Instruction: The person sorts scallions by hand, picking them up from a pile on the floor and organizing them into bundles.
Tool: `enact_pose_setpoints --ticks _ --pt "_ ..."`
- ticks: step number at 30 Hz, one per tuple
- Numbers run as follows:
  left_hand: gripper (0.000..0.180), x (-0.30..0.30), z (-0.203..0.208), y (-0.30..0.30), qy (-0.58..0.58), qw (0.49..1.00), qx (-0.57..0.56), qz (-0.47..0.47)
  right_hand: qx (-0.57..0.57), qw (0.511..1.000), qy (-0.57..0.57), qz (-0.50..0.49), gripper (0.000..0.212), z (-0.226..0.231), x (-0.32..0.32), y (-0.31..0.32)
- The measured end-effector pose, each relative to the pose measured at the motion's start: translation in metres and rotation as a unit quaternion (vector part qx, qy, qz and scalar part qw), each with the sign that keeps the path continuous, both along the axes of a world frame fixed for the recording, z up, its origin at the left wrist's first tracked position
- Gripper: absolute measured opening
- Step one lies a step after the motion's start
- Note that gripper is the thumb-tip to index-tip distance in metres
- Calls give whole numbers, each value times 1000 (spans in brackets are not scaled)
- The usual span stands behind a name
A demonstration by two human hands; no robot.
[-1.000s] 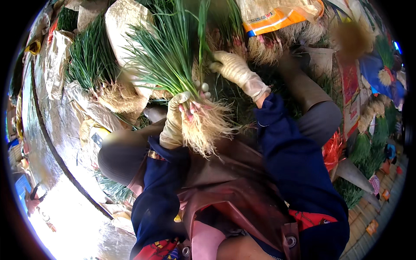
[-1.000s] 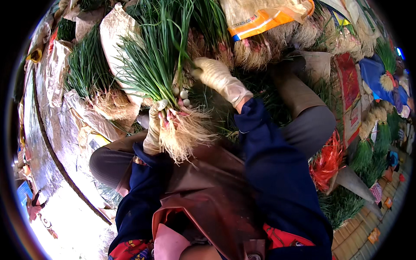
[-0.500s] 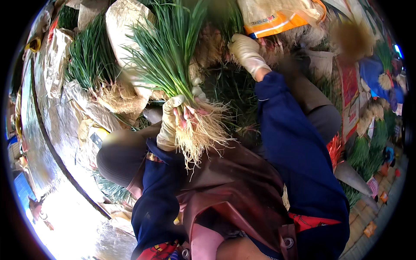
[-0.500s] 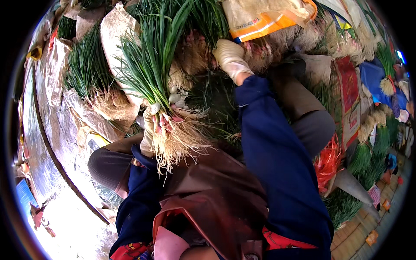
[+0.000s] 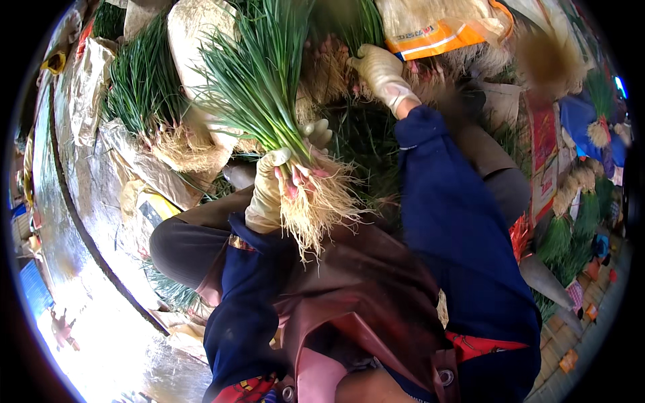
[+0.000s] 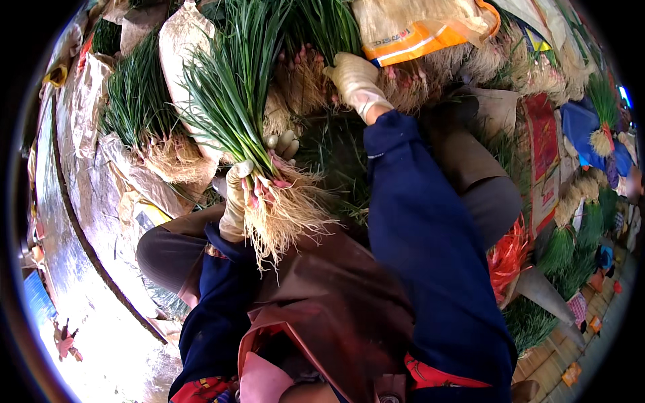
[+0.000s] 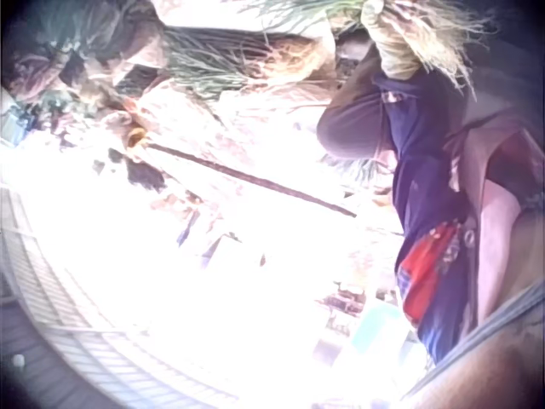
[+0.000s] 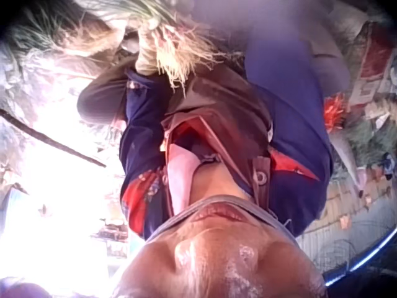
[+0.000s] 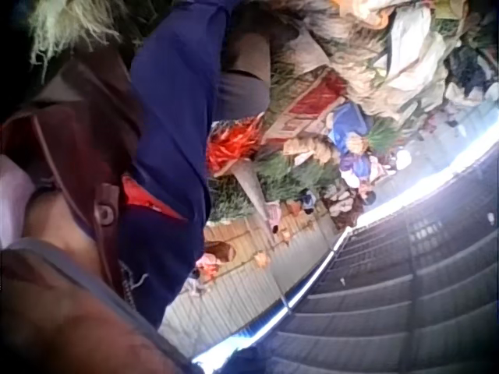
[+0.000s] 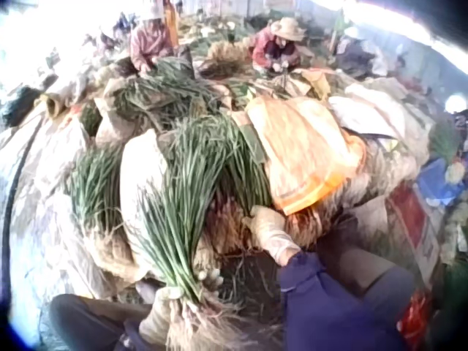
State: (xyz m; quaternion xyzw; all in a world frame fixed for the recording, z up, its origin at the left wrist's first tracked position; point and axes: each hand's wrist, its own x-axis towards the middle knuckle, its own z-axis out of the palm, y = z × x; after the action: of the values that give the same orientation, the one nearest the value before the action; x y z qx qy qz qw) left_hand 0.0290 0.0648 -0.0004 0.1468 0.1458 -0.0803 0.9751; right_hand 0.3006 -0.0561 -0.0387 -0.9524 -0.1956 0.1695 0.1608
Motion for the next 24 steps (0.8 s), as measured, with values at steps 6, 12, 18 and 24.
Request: enact_pose_setpoints --ticks 6,12,18,24 --pt "60 -1 -62 25 -205 965 -130 -104 381 860 317 -124 18 18 5 -38" --pt "52 -7 -27 2 5 1000 9 -4 346 870 351 16 18 62 -85 -11" --pt "58 0 21 -16 50 996 -48 54 192 979 57 38 13 47 -98 -11" --pt "66 4 49 -5 -32 994 -66 77 -117 969 139 168 31 19 -43 -16"
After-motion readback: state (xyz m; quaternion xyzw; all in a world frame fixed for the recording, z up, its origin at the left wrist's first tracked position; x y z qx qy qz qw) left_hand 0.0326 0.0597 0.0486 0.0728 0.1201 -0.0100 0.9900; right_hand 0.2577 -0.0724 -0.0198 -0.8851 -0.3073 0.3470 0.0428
